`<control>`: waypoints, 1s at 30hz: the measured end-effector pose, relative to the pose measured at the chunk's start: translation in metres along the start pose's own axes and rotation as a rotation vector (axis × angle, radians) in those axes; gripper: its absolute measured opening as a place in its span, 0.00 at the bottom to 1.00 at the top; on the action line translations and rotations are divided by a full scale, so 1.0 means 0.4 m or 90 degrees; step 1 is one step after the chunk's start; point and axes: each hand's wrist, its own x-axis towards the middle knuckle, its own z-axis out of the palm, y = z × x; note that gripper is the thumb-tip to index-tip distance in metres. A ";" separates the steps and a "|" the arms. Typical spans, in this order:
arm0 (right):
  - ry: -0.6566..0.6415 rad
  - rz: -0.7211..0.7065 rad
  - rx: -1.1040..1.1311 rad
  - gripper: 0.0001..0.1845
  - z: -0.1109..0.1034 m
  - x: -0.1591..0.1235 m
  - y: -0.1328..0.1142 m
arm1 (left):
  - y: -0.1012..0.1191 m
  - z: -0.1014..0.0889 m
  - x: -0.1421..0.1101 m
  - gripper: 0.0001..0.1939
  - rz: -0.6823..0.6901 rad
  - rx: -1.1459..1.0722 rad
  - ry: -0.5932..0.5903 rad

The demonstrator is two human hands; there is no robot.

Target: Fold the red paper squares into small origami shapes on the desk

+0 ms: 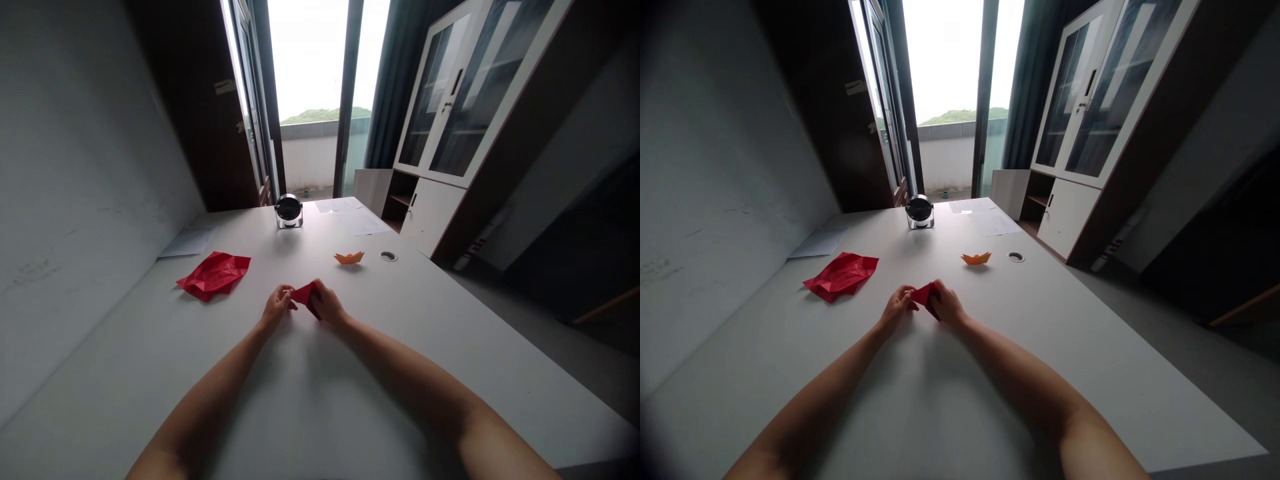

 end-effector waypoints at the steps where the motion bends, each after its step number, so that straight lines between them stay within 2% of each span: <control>1: 0.014 0.004 -0.012 0.01 -0.002 0.002 0.002 | 0.001 0.005 -0.002 0.24 0.003 0.008 -0.001; 4: 0.034 0.016 -0.030 0.02 -0.007 0.006 0.007 | 0.011 0.013 -0.013 0.24 0.032 0.069 0.013; 8: 0.038 0.044 -0.033 0.04 -0.006 0.007 0.014 | 0.042 0.008 -0.035 0.17 0.145 0.225 0.147; 10: 0.040 0.062 -0.040 0.04 -0.004 0.007 0.018 | 0.060 0.007 -0.049 0.13 0.216 0.293 0.171; 16: 0.049 0.072 -0.020 0.02 0.002 0.006 0.025 | 0.082 0.040 -0.072 0.12 0.317 0.408 0.004; 19: 0.023 0.070 0.014 0.02 0.006 0.002 0.022 | 0.085 0.046 -0.068 0.10 0.336 0.482 0.010; 25: 0.005 0.062 0.063 0.03 0.008 0.003 0.013 | 0.081 0.025 -0.057 0.10 0.312 0.542 0.108; 27: 0.005 0.065 0.072 0.03 0.007 0.004 0.013 | 0.071 0.024 -0.055 0.10 0.282 0.510 0.087; 30: 0.000 0.068 0.075 0.04 0.005 0.004 0.012 | 0.057 0.027 -0.052 0.10 0.254 0.428 0.012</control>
